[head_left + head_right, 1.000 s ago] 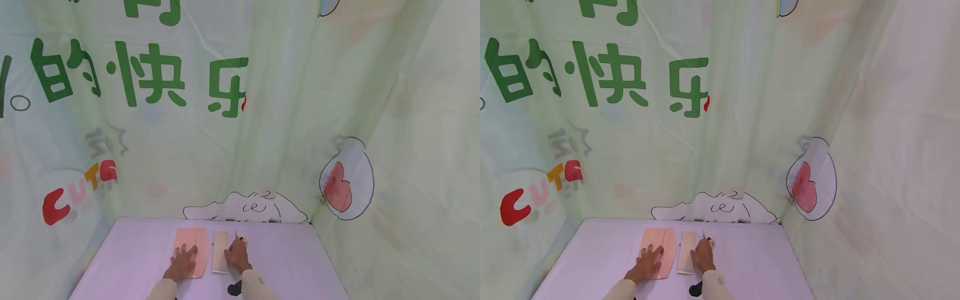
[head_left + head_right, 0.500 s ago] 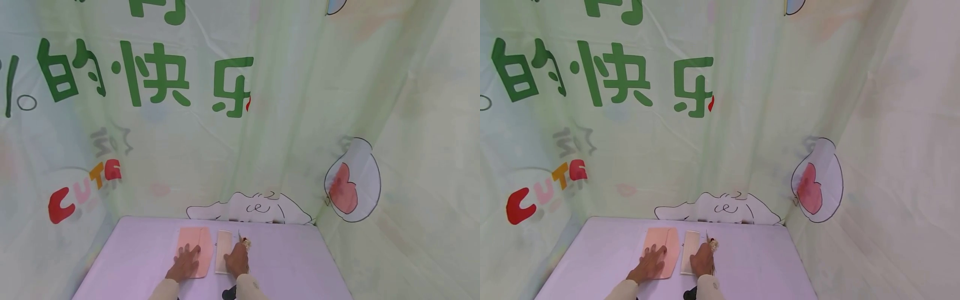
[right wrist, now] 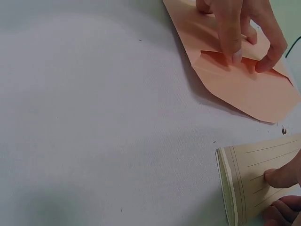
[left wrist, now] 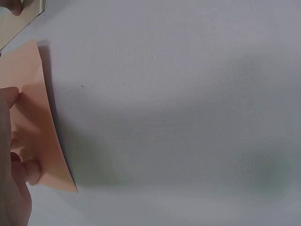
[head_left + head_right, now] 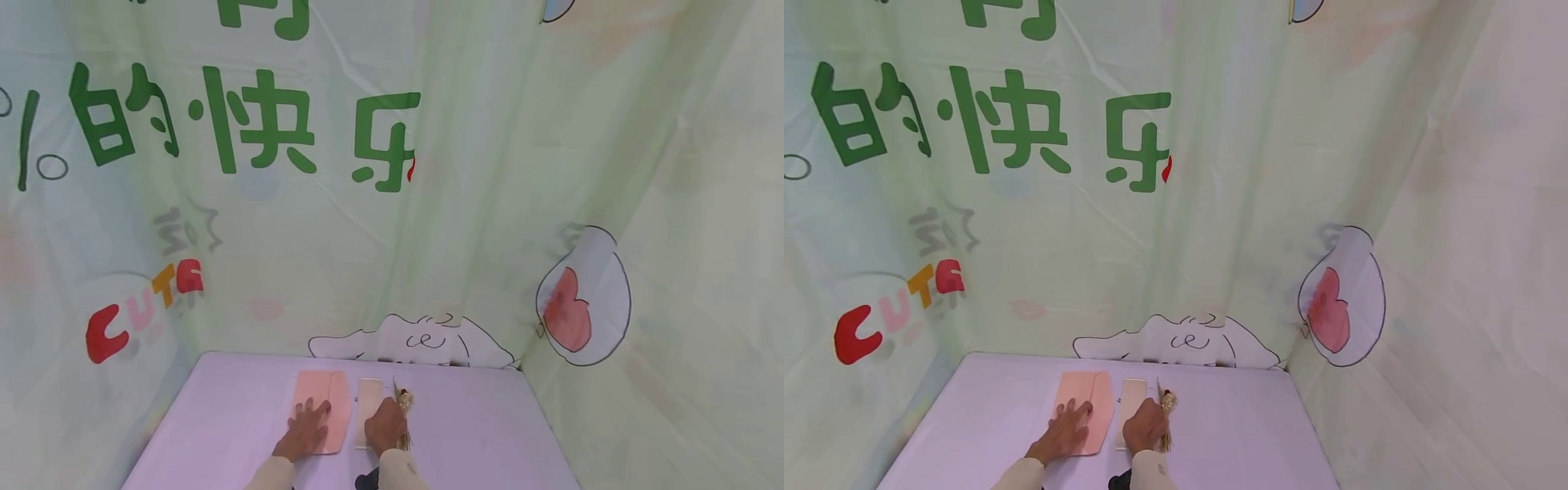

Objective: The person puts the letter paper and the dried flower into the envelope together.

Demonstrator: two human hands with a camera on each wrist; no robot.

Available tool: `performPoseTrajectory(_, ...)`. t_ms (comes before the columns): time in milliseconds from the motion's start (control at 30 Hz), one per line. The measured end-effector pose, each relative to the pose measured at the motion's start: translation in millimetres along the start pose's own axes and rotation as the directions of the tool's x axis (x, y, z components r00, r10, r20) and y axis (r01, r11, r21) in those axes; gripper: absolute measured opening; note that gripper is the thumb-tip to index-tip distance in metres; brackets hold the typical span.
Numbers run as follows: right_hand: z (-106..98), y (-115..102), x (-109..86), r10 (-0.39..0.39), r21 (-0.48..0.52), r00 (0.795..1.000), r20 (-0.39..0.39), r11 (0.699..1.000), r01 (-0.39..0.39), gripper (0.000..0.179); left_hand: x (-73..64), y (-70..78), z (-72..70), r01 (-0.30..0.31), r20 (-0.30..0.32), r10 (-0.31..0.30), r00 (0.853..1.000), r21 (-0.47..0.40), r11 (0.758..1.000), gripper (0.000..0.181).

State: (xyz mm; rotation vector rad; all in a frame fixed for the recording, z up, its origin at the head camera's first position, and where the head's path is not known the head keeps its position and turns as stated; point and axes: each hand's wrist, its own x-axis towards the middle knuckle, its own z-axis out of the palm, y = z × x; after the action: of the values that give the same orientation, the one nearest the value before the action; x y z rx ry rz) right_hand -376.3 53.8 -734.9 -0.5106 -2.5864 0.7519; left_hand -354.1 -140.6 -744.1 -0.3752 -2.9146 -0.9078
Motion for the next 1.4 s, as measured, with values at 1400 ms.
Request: performPoseTrajectory(1400,-37.1,3.4,22.2,0.403,0.578,0.847,0.347,0.619,-0.532,0.024,-1.9,15.5,-24.4,0.058,0.106,-0.053,0.993,-0.042,0.997,0.042)
